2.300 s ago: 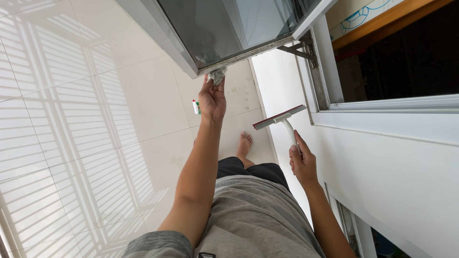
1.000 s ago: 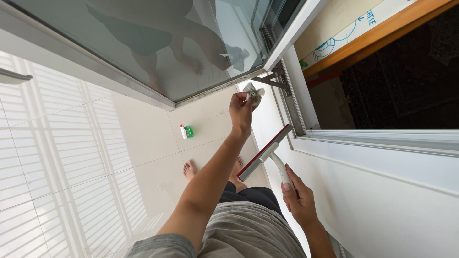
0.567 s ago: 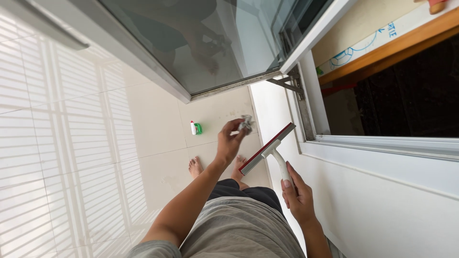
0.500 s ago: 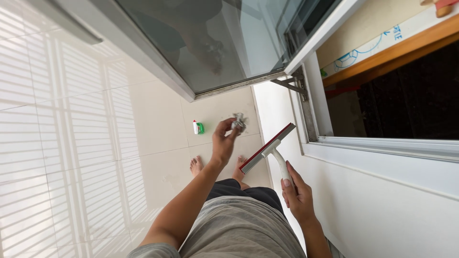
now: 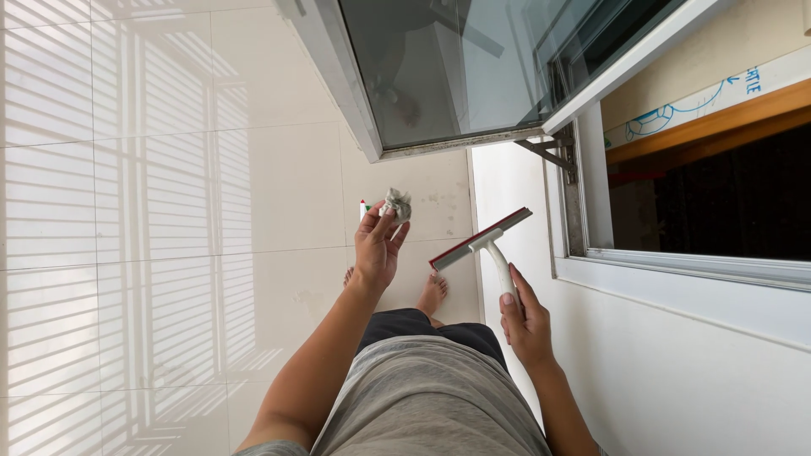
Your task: Clean a glass window using a squeegee, cleaning spray, and a rag.
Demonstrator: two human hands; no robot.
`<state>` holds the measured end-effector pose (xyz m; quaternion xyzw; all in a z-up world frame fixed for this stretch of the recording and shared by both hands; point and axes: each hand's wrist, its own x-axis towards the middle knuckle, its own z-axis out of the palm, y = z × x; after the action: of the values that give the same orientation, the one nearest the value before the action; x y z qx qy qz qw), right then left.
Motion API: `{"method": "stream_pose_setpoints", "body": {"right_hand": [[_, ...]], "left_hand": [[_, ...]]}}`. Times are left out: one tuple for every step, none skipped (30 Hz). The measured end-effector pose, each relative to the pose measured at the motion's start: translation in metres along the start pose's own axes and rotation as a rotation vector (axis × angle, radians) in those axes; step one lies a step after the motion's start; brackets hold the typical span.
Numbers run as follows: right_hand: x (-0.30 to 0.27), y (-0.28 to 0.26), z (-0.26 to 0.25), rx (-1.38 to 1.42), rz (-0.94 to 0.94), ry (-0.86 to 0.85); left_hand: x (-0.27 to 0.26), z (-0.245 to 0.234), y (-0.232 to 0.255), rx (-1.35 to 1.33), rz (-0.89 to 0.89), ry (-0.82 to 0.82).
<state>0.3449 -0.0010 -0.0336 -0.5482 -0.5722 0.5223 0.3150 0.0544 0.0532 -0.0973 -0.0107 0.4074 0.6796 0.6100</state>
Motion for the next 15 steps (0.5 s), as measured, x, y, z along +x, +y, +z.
{"method": "stream_pose_setpoints", "body": {"right_hand": [[0.004, -0.002, 0.003, 0.0, 0.015, 0.003], [0.004, -0.004, 0.006, -0.002, 0.012, 0.002], [0.009, -0.007, 0.01, -0.006, 0.01, -0.008], [0.013, -0.01, 0.013, -0.01, 0.009, -0.019], [0.017, -0.012, 0.014, -0.012, 0.0, -0.018], [0.02, -0.014, 0.016, -0.018, -0.007, -0.029], [0.022, -0.015, 0.018, -0.023, -0.01, -0.042], [0.024, -0.011, 0.019, -0.024, -0.015, -0.043], [0.025, -0.008, 0.02, 0.019, -0.017, -0.061], [0.026, -0.004, 0.021, 0.062, -0.019, -0.079], [0.025, -0.01, 0.021, 0.057, -0.016, -0.079], [0.024, -0.016, 0.02, 0.206, 0.025, -0.119], [0.023, -0.021, 0.02, 0.356, 0.068, -0.156], [0.022, -0.027, 0.019, 0.351, 0.072, -0.153], [0.022, -0.032, 0.018, 0.564, 0.111, -0.227]], "left_hand": [[0.001, -0.003, 0.001, -0.004, 0.013, 0.031], [-0.003, -0.007, 0.001, -0.007, 0.015, 0.029], [-0.002, -0.008, 0.003, -0.014, 0.024, 0.038], [-0.002, -0.01, 0.005, -0.021, 0.033, 0.048], [-0.002, -0.013, 0.006, -0.024, 0.038, 0.041], [-0.003, -0.016, 0.007, -0.023, 0.037, 0.03], [-0.006, -0.022, 0.007, -0.02, 0.034, 0.023], [-0.01, -0.019, 0.014, -0.022, 0.039, 0.021], [-0.015, -0.017, 0.022, 0.006, 0.036, 0.021], [-0.021, -0.014, 0.028, 0.033, 0.033, 0.021], [-0.026, -0.014, 0.034, 0.029, 0.029, 0.022], [-0.032, -0.013, 0.038, 0.064, 0.03, 0.027], [-0.037, -0.012, 0.043, 0.1, 0.028, 0.03], [-0.04, -0.014, 0.046, 0.096, 0.022, 0.03], [-0.044, -0.015, 0.049, 0.099, 0.033, 0.008]]}}
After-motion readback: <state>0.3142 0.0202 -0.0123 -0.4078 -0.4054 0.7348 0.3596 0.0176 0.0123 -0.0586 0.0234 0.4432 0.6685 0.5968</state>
